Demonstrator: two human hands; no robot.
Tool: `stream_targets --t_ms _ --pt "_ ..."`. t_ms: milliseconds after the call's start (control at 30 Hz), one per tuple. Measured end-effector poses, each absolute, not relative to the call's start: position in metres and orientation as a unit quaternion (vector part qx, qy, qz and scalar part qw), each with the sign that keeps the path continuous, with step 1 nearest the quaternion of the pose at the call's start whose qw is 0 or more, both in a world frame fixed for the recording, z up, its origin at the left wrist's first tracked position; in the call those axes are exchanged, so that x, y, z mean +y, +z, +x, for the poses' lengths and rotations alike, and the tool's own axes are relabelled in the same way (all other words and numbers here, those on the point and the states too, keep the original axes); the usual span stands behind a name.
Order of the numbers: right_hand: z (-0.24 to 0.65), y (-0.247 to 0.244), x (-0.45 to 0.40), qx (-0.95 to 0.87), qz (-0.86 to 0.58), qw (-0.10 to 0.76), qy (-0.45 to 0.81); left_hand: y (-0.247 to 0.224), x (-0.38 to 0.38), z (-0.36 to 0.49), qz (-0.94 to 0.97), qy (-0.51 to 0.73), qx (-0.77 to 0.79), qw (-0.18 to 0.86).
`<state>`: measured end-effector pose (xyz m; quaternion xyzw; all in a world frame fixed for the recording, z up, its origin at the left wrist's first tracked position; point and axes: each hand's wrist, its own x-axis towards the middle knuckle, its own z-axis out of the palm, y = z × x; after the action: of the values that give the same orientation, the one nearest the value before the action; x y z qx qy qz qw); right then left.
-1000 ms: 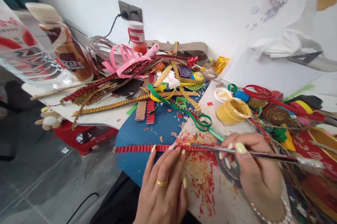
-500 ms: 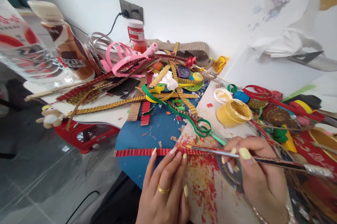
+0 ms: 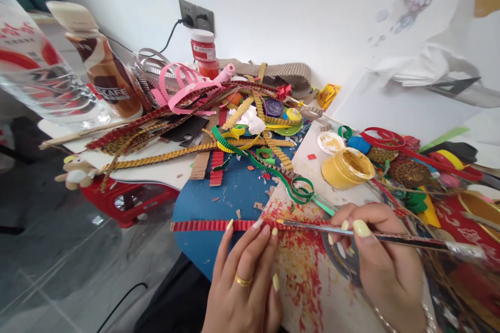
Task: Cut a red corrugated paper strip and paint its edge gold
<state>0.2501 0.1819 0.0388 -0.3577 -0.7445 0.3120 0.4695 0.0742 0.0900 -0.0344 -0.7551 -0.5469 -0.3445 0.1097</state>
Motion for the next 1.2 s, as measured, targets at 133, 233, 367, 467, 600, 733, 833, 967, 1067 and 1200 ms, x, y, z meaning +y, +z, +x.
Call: stream_targets --t_ms 133,233,367,467,600,733,833,967,1067,1200 --pt "0.2492 0.0398 0.1815 -0.742 -0.362 0.470 0.314 -0.0337 0.0898 0.0743 -0.755 -0.348 -0.546 0.107" --pt "0.2494 0.0397 0.1813 -0.742 -0.361 0.468 0.317 -0.0340 0.0906 0.0741 -0.755 -0.347 -0.546 0.105" --pt "0.2508 0.0375 0.1822 -0.743 -0.358 0.464 0.323 -0.0354 0.0914 0.0736 -0.758 -0.345 -0.543 0.106" --pt "0.2519 0.0362 0.1831 -0.744 -0.355 0.460 0.329 -0.0355 0.0905 0.0739 -0.757 -0.347 -0.543 0.105" --pt "0.2521 0.0370 0.1833 -0.749 -0.355 0.454 0.327 -0.0347 0.0888 0.0746 -0.755 -0.347 -0.546 0.105" --pt "0.2521 0.0385 0.1826 -0.747 -0.360 0.452 0.329 -0.0345 0.0884 0.0744 -0.755 -0.344 -0.548 0.106" --pt "0.2519 0.0384 0.1821 -0.748 -0.355 0.450 0.334 -0.0346 0.0888 0.0741 -0.757 -0.343 -0.547 0.104" --pt "0.2510 0.0370 0.1809 -0.732 -0.354 0.470 0.345 -0.0350 0.0890 0.0735 -0.757 -0.342 -0.547 0.105" --pt "0.2509 0.0362 0.1800 -0.716 -0.356 0.490 0.347 -0.0347 0.0893 0.0731 -0.756 -0.344 -0.547 0.104" --pt "0.2517 0.0366 0.1799 -0.716 -0.356 0.490 0.349 -0.0341 0.0907 0.0728 -0.760 -0.343 -0.542 0.105"
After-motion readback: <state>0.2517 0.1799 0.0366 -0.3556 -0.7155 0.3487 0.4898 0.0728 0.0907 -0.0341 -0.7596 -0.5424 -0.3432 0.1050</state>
